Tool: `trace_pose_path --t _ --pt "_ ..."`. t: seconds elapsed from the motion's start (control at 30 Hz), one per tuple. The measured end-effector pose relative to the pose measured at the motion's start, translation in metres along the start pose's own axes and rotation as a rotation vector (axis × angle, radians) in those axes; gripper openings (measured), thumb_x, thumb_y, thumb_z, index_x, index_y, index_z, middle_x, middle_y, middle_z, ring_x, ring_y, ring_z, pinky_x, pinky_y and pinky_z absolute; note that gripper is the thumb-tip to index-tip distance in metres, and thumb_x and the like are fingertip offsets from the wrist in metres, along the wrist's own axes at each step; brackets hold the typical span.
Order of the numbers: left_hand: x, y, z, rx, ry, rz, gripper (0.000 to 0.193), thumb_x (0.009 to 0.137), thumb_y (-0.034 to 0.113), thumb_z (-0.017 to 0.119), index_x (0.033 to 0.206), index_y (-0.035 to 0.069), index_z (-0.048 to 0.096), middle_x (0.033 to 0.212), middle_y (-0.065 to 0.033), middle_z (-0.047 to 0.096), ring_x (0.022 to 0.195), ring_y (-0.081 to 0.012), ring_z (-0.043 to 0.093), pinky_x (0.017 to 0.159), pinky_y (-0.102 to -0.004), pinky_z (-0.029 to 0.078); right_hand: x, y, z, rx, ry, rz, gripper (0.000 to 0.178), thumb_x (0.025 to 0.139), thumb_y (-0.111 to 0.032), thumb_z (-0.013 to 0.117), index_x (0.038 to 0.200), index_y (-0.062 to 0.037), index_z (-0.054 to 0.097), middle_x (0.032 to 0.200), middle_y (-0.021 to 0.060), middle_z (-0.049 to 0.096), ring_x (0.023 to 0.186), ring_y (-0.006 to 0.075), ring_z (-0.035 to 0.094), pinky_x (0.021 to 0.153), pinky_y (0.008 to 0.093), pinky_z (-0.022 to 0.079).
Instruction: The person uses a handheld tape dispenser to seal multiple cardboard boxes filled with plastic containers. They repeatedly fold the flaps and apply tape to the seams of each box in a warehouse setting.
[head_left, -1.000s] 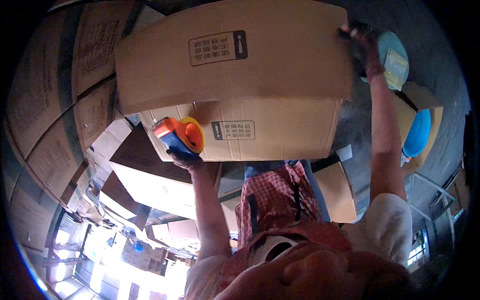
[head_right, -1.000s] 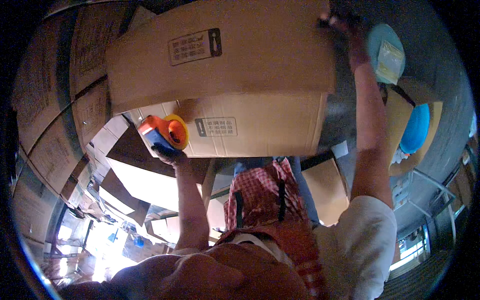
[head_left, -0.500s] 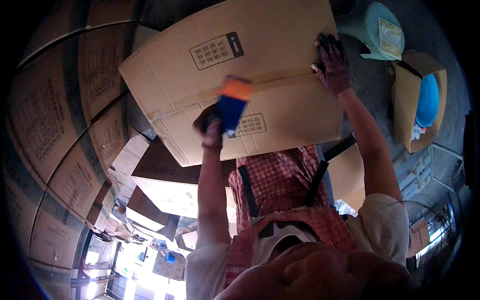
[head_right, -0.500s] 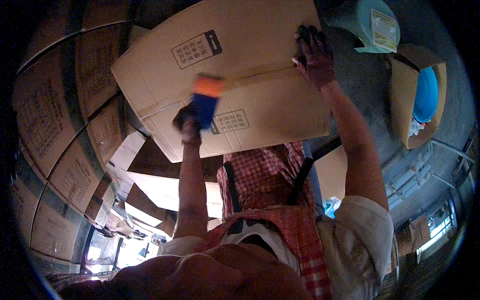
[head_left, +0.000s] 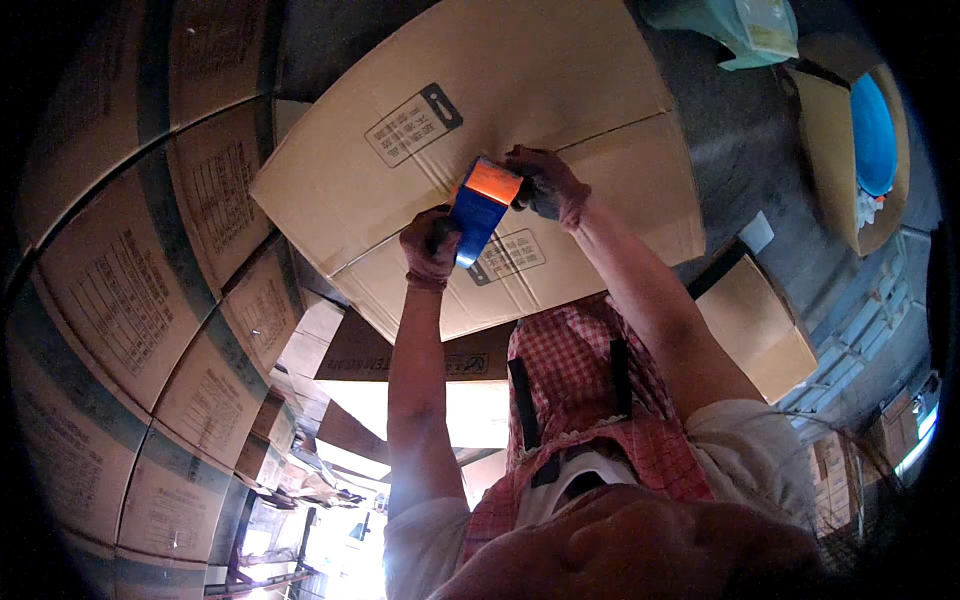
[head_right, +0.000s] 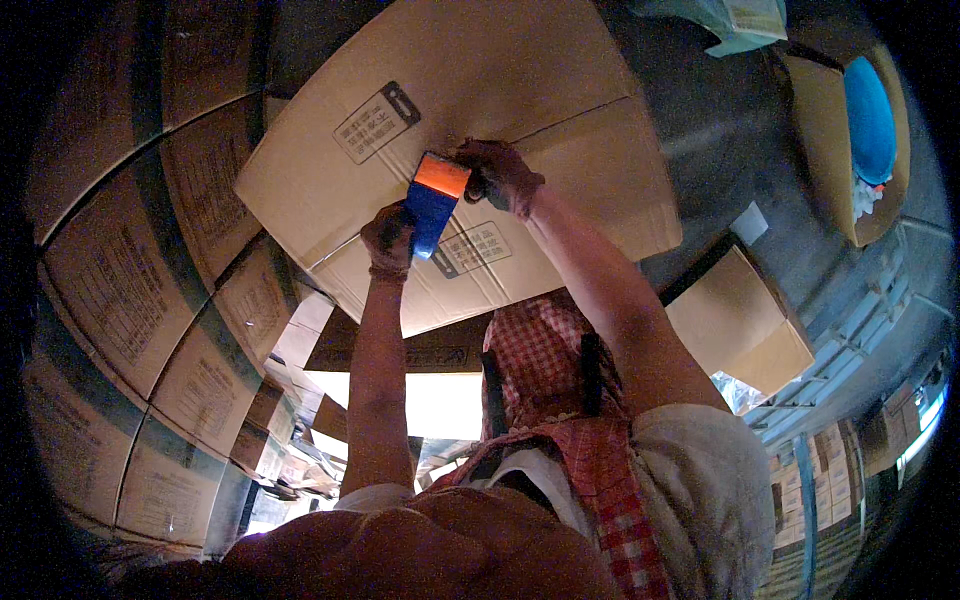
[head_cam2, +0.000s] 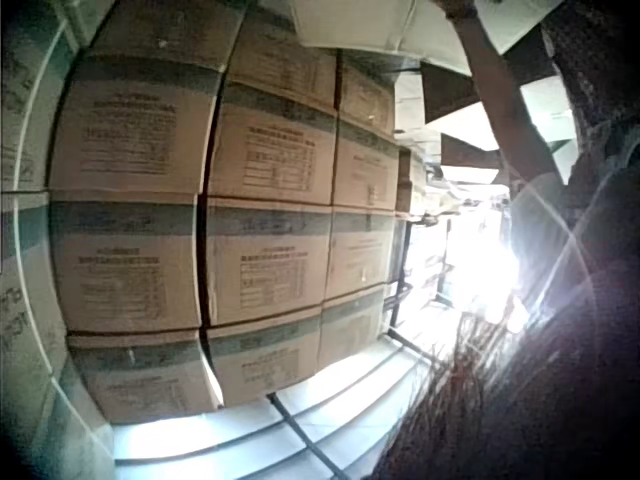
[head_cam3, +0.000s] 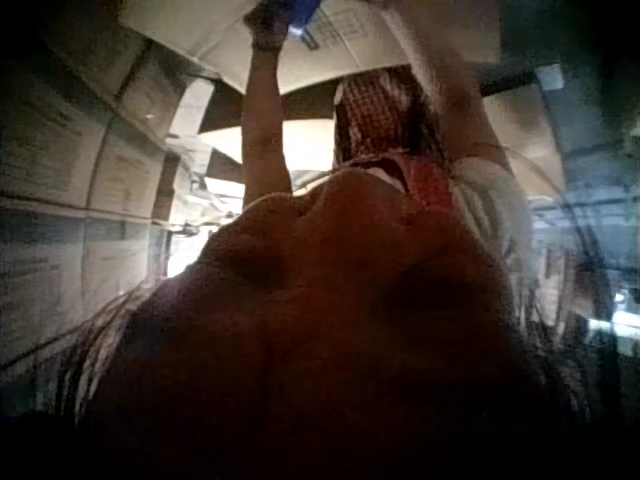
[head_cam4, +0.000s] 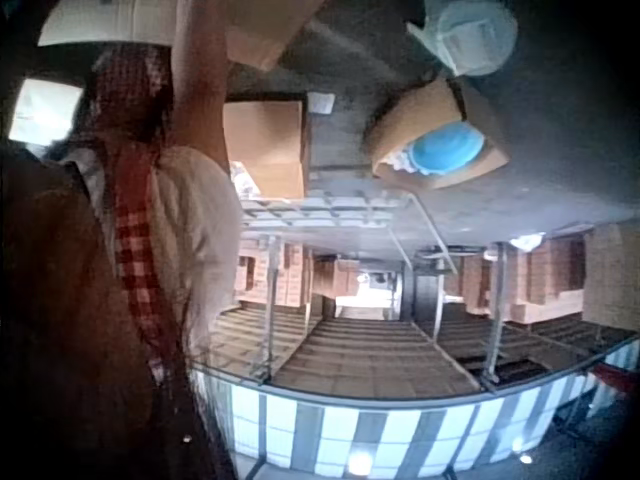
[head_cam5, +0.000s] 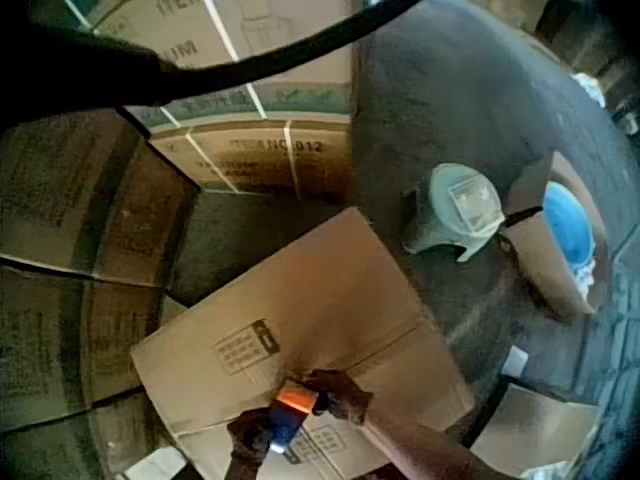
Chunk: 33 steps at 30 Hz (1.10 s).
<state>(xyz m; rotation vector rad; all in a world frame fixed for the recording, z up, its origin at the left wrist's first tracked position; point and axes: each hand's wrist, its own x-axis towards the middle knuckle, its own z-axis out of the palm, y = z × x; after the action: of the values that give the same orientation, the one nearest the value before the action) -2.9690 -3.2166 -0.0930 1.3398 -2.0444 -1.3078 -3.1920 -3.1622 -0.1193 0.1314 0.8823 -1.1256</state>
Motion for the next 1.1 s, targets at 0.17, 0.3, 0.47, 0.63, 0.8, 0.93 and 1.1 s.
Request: trace_pose_path --t 0.17,0.3,0.47,0.63,0.8,0.93,1.1 --pt "0.051 0.049 0.003 0.247 -0.412 0.090 0.041 0.064 0.049 0.065 0.073 0.009 0.063 0.066 -0.0061 0.063 0.068 -0.0258 0.061 0.093 -0.0364 0.036 -0.042 -0.031 -0.018 0.036 0.522 -0.331 0.011 0.075 -0.020 0.060 0.075 -0.0091 0.059 0.068 0.0031 0.058 0.059 0.0116 0.055 0.048 0.0225 0.042" --pt "0.098 0.126 0.056 0.396 -0.401 0.190 0.045 0.064 0.052 0.063 0.075 0.010 0.064 0.065 -0.0071 0.062 0.066 -0.0254 0.061 0.086 -0.0351 0.042 -0.097 -0.108 -0.107 -0.046 0.719 -0.596 0.013 0.072 -0.021 0.059 0.074 -0.0089 0.061 0.071 0.0026 0.060 0.064 0.0130 0.056 0.058 0.0259 0.043" --pt "0.129 0.183 0.120 0.648 -0.509 -0.099 0.051 0.063 0.060 0.059 0.078 0.012 0.064 0.065 -0.0098 0.061 0.065 -0.0263 0.061 0.060 -0.0361 0.047 -0.082 -0.142 -0.204 -0.453 0.964 -0.469 0.023 0.074 -0.029 0.058 0.080 -0.0066 0.062 0.079 0.0072 0.063 0.068 0.0194 0.058 0.065 0.0323 0.045" --pt "0.125 0.183 0.123 0.698 -0.499 -0.117 0.052 0.063 0.061 0.059 0.080 0.013 0.064 0.067 -0.0100 0.062 0.064 -0.0265 0.061 0.057 -0.0352 0.048 -0.022 -0.111 -0.211 -1.186 0.938 0.130 0.045 0.077 -0.044 0.053 0.103 -0.0075 0.058 0.108 0.0167 0.056 0.097 0.0353 0.054 0.084 0.0429 0.042" --pt "0.130 0.189 0.126 0.624 -0.502 -0.130 0.053 0.062 0.062 0.058 0.084 0.014 0.065 0.072 -0.0101 0.063 0.068 -0.0257 0.062 0.063 -0.0358 0.047 -0.030 -0.113 -0.254 -1.160 0.871 0.168 0.051 0.080 -0.048 0.046 0.112 -0.0076 0.052 0.117 0.0173 0.050 0.105 0.0343 0.050 0.089 0.0410 0.039" --pt "0.124 0.169 0.107 0.650 -0.504 -0.178 0.054 0.062 0.063 0.057 0.085 0.015 0.065 0.073 -0.0097 0.064 0.071 -0.0252 0.062 0.065 -0.0352 0.047 -0.025 -0.114 -0.189 -0.545 0.522 -0.260 0.048 0.085 -0.043 0.042 0.117 -0.0076 0.050 0.120 0.0135 0.049 0.108 0.0291 0.048 0.093 0.0380 0.036" --pt "0.128 0.174 0.109 0.570 -0.694 -0.062 0.064 0.060 0.067 0.055 0.082 0.007 0.065 0.077 -0.0136 0.063 0.074 -0.0287 0.060 0.065 -0.0395 0.045 -0.018 -0.109 -0.265 -0.731 0.383 -0.298 0.053 0.090 -0.043 0.032 0.127 -0.0049 0.036 0.126 0.0094 0.041 0.115 0.0218 0.039 0.099 0.0337 0.029"
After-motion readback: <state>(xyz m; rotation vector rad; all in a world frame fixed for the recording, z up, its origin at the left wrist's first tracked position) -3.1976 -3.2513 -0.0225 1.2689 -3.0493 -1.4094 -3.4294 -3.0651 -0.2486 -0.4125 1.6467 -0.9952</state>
